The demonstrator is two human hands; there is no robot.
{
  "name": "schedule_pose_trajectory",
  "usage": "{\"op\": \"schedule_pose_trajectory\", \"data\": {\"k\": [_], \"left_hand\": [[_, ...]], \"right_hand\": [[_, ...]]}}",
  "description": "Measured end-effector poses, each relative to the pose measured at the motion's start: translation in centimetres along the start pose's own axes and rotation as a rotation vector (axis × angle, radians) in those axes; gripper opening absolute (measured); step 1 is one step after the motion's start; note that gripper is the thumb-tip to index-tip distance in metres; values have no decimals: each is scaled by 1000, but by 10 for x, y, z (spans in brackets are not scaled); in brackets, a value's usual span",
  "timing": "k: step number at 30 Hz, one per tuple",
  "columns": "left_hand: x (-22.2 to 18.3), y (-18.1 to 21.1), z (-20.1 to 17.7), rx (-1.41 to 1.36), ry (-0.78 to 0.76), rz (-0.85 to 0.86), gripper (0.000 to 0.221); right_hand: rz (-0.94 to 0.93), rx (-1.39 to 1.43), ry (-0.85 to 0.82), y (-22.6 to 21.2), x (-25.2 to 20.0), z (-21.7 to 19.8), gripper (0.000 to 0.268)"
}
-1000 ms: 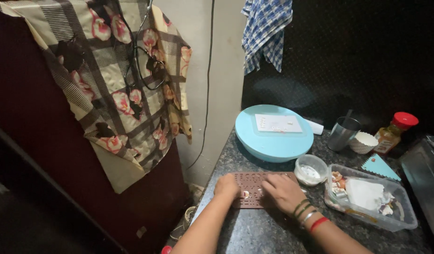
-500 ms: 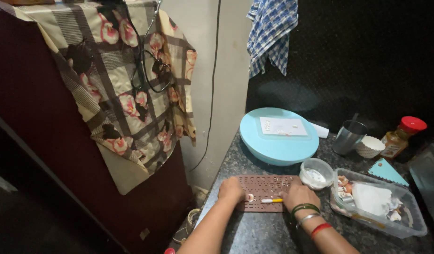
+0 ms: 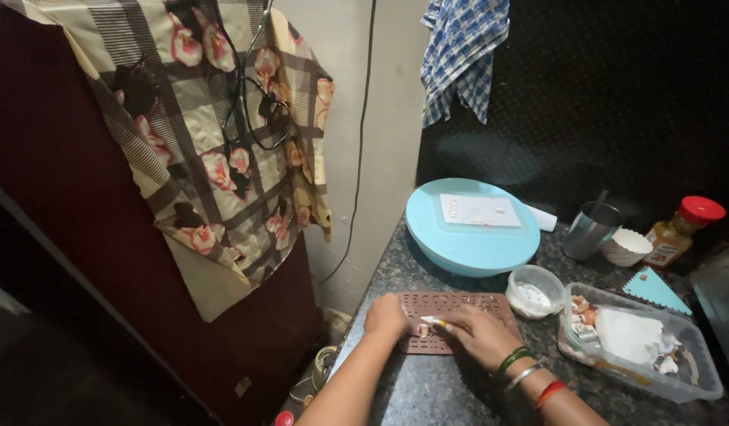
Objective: The person uses a tool to remove small white letters from a brown mold and then carefully arranges them on a blue cake stand.
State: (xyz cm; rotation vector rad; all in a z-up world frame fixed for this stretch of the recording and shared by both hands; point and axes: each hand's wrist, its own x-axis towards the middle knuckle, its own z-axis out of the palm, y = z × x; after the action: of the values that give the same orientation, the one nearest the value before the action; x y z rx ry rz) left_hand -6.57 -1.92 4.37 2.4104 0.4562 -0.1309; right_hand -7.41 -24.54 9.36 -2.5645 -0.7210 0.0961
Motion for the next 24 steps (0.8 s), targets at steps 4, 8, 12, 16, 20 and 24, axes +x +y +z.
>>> {"op": "schedule_pose_trajectory", "data": {"k": [4, 8, 12, 16, 20, 24], "left_hand": [[-40, 22, -44, 18, -57, 22, 66], [-22, 7, -30, 34, -21, 107, 69], [10, -5, -19, 136, -173, 151, 71], [29, -12, -20, 189, -252, 204, 80], [43, -19, -6, 77, -384, 159, 69], [22, 2, -22, 97, -412, 82, 54]], "right_hand": [[58, -4, -53, -28, -9, -11, 30], [153, 111, -55, -27, -11, -6, 26], [24, 60, 8, -20, -11, -2, 31], [-52, 3, 130, -15, -9, 4, 31], [-49, -117, 53, -29, -7, -7, 22], [-169, -65, 61, -30, -7, -9, 22]]}}
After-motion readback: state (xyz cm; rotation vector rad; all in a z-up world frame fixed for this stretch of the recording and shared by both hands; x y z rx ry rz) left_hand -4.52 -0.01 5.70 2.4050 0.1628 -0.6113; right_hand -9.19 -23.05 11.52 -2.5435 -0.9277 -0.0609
